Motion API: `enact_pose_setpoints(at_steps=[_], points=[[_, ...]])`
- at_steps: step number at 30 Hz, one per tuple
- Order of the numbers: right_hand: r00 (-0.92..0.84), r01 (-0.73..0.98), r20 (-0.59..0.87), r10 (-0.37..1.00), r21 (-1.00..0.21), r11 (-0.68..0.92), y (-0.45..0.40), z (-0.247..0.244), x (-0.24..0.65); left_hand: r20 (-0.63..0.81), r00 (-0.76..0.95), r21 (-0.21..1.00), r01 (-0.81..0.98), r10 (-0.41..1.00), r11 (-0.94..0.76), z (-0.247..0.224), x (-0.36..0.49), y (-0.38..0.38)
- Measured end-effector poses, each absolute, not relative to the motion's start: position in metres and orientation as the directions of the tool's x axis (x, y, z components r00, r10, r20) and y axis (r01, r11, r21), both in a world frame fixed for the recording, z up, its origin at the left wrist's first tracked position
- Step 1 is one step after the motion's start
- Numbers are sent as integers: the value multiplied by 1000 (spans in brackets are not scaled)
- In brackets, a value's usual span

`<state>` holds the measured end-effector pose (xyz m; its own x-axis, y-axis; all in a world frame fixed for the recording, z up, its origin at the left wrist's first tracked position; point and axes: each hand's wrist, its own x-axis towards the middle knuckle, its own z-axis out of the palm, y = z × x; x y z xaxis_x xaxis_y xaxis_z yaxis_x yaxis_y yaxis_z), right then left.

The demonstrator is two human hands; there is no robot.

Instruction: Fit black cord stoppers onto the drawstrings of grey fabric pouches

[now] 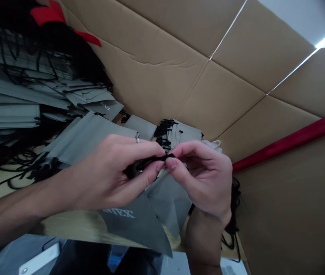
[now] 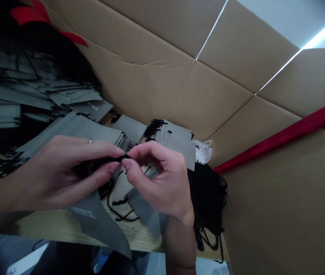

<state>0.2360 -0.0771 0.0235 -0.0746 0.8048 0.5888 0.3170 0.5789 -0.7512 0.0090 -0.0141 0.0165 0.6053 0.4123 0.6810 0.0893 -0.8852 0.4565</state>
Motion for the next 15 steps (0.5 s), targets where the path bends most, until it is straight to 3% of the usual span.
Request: enact_pose_setpoints(at_steps=[7, 15], points=[[-76, 233, 571, 817, -787, 572, -75, 21, 231, 697, 611, 439, 51, 376, -897, 23, 8, -15], [-99, 171, 555, 826, -808, 563, -73, 20, 231, 673, 626, 507, -3, 394, -862, 23, 5, -13]])
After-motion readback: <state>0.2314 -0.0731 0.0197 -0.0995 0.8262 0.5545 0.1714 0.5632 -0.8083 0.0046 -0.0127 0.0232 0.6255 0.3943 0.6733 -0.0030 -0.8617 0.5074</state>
